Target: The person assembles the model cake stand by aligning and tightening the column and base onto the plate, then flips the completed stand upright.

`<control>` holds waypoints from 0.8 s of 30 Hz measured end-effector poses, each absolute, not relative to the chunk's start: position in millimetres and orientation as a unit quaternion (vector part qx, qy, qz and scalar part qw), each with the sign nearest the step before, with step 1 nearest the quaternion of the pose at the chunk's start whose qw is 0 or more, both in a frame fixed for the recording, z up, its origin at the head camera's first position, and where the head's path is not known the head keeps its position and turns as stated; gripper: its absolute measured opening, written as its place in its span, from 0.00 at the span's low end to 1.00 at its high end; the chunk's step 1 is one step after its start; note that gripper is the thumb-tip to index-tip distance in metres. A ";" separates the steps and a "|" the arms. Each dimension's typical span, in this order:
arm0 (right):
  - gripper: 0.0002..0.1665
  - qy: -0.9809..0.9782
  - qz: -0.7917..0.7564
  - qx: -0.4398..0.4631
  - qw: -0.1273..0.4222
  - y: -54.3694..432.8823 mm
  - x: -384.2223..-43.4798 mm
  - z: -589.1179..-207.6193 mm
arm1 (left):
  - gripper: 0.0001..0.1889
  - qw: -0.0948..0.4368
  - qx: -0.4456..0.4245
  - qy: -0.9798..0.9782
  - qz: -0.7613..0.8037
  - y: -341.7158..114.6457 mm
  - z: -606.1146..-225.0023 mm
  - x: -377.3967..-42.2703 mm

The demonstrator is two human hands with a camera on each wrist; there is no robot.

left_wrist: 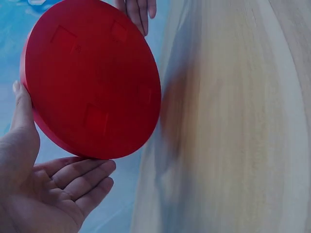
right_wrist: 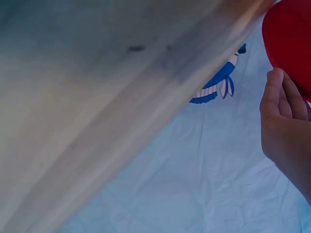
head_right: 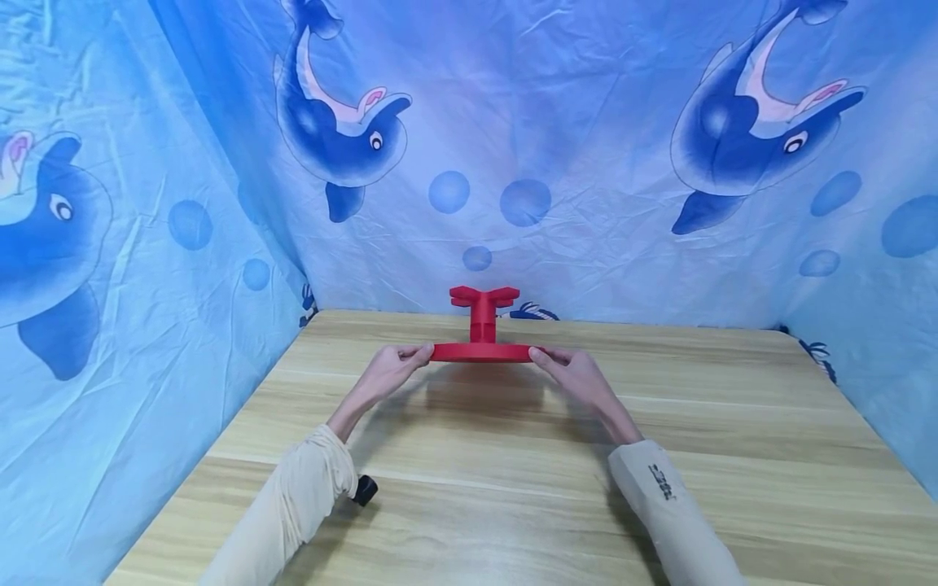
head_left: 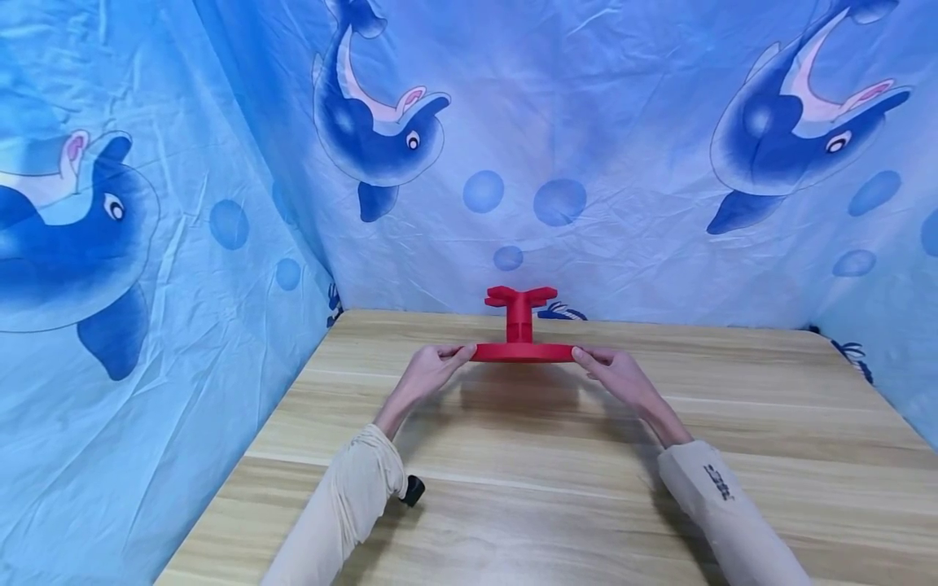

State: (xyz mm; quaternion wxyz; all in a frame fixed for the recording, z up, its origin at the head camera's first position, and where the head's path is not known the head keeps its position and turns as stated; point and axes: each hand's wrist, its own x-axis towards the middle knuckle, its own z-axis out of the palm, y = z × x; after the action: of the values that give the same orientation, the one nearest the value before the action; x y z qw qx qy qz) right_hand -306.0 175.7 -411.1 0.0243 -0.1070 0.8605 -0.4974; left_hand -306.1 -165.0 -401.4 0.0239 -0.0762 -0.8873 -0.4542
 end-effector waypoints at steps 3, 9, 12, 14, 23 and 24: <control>0.46 0.862 -0.497 -0.097 0.035 174.8 -303.8 -405.4 | 0.37 0.012 -0.066 -0.891 -0.448 -163.9 -394.8 -303.8; 0.48 0.858 -0.498 -0.114 0.051 173.7 -300.8 -393.1 | 0.45 -0.031 -0.063 -0.898 -0.434 -162.8 -376.6 -298.3; 0.48 0.857 -0.496 -0.124 0.061 175.8 -299.4 -386.5 | 0.46 -0.042 -0.065 -0.901 -0.426 -161.3 -367.4 -296.0; 0.48 0.857 -0.496 -0.126 0.067 177.4 -298.7 -381.2 | 0.46 -0.050 -0.070 -0.902 -0.422 -160.0 -361.5 -294.9; 0.52 0.874 -0.467 -0.097 0.089 180.1 -295.3 -350.3 | 0.45 -0.104 -0.078 -0.890 -0.436 -151.0 -330.1 -294.7; 0.51 0.877 -0.463 -0.096 0.089 180.0 -294.9 -347.7 | 0.46 -0.111 -0.077 -0.889 -0.437 -150.0 -327.1 -294.8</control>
State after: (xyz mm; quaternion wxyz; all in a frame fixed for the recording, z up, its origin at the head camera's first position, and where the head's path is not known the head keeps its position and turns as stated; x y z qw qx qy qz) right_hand -294.9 180.0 -347.7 0.0893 -0.0955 0.8766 -0.4631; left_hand -294.8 -150.0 -327.1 -0.1107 -0.0774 -0.8893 -0.4370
